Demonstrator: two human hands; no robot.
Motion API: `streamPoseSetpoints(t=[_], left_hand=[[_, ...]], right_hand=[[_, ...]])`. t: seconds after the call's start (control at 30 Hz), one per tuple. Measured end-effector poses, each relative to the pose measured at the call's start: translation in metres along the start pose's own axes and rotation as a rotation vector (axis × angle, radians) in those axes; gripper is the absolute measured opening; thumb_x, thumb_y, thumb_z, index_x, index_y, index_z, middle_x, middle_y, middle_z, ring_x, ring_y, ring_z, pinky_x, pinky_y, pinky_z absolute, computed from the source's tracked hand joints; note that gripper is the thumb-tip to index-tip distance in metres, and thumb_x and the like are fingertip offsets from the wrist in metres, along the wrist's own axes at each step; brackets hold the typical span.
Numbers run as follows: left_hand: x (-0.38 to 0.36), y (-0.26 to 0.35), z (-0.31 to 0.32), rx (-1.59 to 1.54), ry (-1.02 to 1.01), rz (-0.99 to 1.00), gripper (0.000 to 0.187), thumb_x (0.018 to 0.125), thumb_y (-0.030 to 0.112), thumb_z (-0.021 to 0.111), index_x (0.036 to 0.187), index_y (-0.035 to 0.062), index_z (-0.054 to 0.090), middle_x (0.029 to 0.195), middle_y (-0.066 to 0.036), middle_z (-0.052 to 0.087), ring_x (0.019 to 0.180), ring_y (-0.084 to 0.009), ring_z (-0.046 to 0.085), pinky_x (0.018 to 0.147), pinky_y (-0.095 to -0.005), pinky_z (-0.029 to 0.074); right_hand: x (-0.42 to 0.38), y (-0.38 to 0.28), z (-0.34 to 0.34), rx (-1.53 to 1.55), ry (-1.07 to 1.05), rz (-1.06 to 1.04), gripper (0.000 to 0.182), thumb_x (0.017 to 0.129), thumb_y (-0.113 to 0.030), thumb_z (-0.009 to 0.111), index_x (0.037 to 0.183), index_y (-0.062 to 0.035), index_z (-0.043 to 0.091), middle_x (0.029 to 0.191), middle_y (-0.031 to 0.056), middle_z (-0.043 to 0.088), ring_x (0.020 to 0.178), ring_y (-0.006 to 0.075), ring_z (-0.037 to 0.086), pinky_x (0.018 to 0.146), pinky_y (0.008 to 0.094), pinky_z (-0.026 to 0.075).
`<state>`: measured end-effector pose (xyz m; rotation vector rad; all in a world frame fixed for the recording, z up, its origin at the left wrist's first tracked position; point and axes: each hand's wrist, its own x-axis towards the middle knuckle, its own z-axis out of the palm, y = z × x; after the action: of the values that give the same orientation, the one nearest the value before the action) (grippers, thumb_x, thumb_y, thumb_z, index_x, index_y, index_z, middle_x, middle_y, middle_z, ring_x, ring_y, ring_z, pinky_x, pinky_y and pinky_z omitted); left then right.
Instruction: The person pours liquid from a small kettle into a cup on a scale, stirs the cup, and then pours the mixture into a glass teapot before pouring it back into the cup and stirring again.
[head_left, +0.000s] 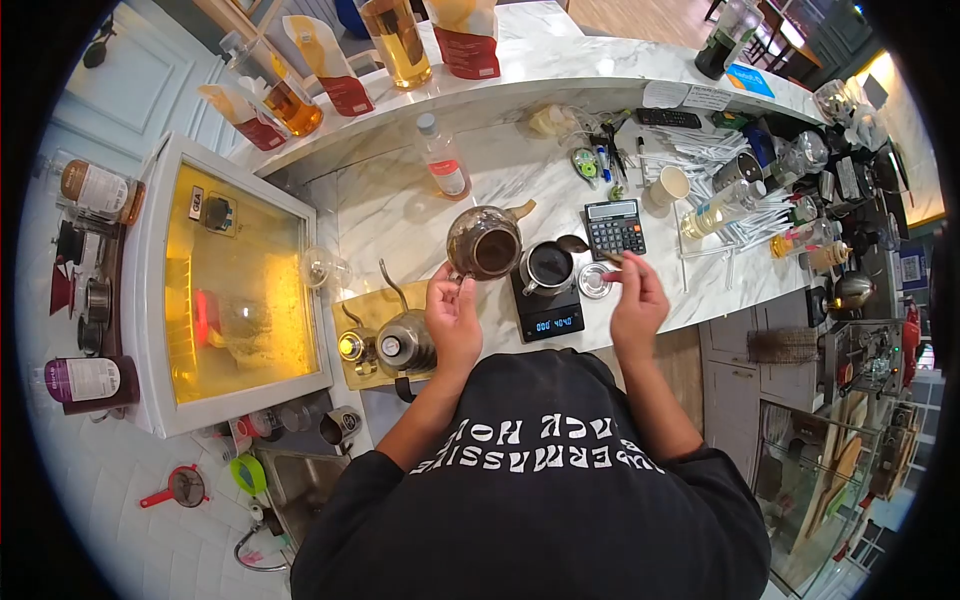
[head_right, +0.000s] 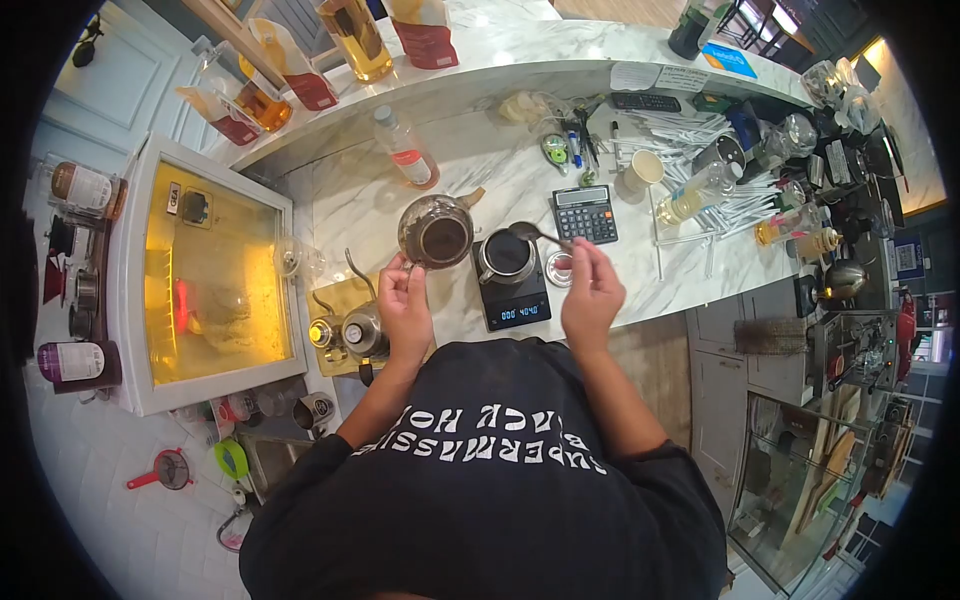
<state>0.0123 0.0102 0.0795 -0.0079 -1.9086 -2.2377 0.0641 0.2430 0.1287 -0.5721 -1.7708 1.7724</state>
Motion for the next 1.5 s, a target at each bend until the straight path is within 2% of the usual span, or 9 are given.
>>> streamPoseSetpoints(t=[0.03,0.13,0.37,0.53,0.77,1.07,1.2,1.27,1.5], left_hand=[[0.001,0.001,0.0,-0.009,-0.01,-0.004,0.019,0.102,0.009,0.066,0.095,0.0036,0.049,0.146,-0.025,0.05,0.111,-0.0162,0.06,0.094,-0.0299,0.049],[0.003,0.003,0.001,-0.022,-0.024,0.013,0.018,0.103,0.009,0.065,0.096,0.0036,0.049,0.147,-0.025,0.05,0.11,-0.0156,0.06,0.094,-0.0298,0.049],[0.005,-0.003,-0.01,-0.095,-0.146,-0.05,0.014,0.105,0.006,0.059,0.101,0.0046,0.046,0.149,-0.025,0.046,0.128,-0.0214,0.055,0.107,-0.0385,0.048],[0.002,0.014,0.0,-0.196,-0.242,0.077,0.013,0.105,0.008,0.059,0.103,0.005,0.046,0.15,-0.023,0.043,0.134,-0.0278,0.053,0.109,-0.0428,0.048],[-0.008,0.054,-0.001,-0.236,-0.311,0.252,0.019,0.105,0.016,0.062,0.105,0.005,0.047,0.154,-0.022,0.035,0.141,-0.0351,0.047,0.113,-0.0497,0.045],[-0.01,0.065,0.0,-0.107,-0.188,0.338,0.029,0.106,0.027,0.063,0.109,0.0063,0.043,0.147,-0.025,0.042,0.132,-0.0279,0.052,0.111,-0.0441,0.042],[-0.011,0.061,0.0,-0.125,-0.184,0.361,0.029,0.105,0.026,0.063,0.109,0.0058,0.043,0.148,-0.026,0.041,0.132,-0.0292,0.052,0.111,-0.0456,0.044],[-0.011,0.059,-0.003,-0.184,-0.231,0.335,0.022,0.102,0.013,0.065,0.108,0.0037,0.045,0.152,-0.023,0.034,0.144,-0.039,0.042,0.115,-0.0528,0.043],[-0.009,0.057,-0.002,-0.153,-0.215,0.345,0.023,0.102,0.013,0.066,0.108,0.0038,0.046,0.152,-0.024,0.035,0.144,-0.0382,0.043,0.115,-0.0527,0.043]], right_hand=[[-0.002,0.027,-0.004,-0.081,-0.075,-0.067,0.019,0.103,-0.007,0.061,0.118,0.0028,0.069,0.099,0.0101,0.077,0.086,0.0172,0.072,0.079,0.0293,0.055],[0.001,0.011,-0.002,-0.56,-0.287,-0.81,0.022,0.093,0.002,0.069,0.115,-0.0036,0.07,0.101,0.0112,0.077,0.09,0.024,0.073,0.097,0.0421,0.05],[0.011,-0.064,-0.003,-0.395,-0.073,-0.786,0.025,0.091,0.009,0.066,0.113,-0.0011,0.07,0.101,0.0133,0.078,0.083,0.023,0.074,0.1,0.0484,0.05],[-0.01,-0.105,0.002,-0.241,-0.388,-0.848,0.026,0.088,0.01,0.067,0.112,-0.001,0.068,0.098,0.0149,0.078,0.082,0.0228,0.074,0.099,0.0511,0.05],[-0.028,-0.105,0.018,-0.257,-0.554,-0.898,0.033,0.081,0.004,0.077,0.112,-0.0039,0.07,0.105,0.0111,0.077,0.078,0.0218,0.072,0.098,0.0494,0.049],[-0.031,-0.105,0.02,-0.316,-0.536,-0.956,0.036,0.079,0.004,0.079,0.113,-0.0037,0.071,0.106,0.0103,0.076,0.075,0.0196,0.069,0.095,0.0479,0.049],[-0.032,-0.103,0.022,-0.333,-0.529,-0.957,0.038,0.079,0.005,0.079,0.115,-0.0042,0.071,0.106,0.0106,0.076,0.074,0.0191,0.069,0.094,0.0473,0.049],[-0.032,-0.101,0.022,-0.336,-0.527,-0.95,0.038,0.079,0.005,0.079,0.115,-0.0043,0.07,0.105,0.0107,0.076,0.074,0.0191,0.069,0.094,0.0471,0.049],[-0.035,-0.094,0.027,-0.289,-0.512,-0.825,0.031,0.082,0.006,0.076,0.111,-0.0025,0.072,0.102,0.0115,0.077,0.071,0.0201,0.069,0.095,0.0468,0.05]])
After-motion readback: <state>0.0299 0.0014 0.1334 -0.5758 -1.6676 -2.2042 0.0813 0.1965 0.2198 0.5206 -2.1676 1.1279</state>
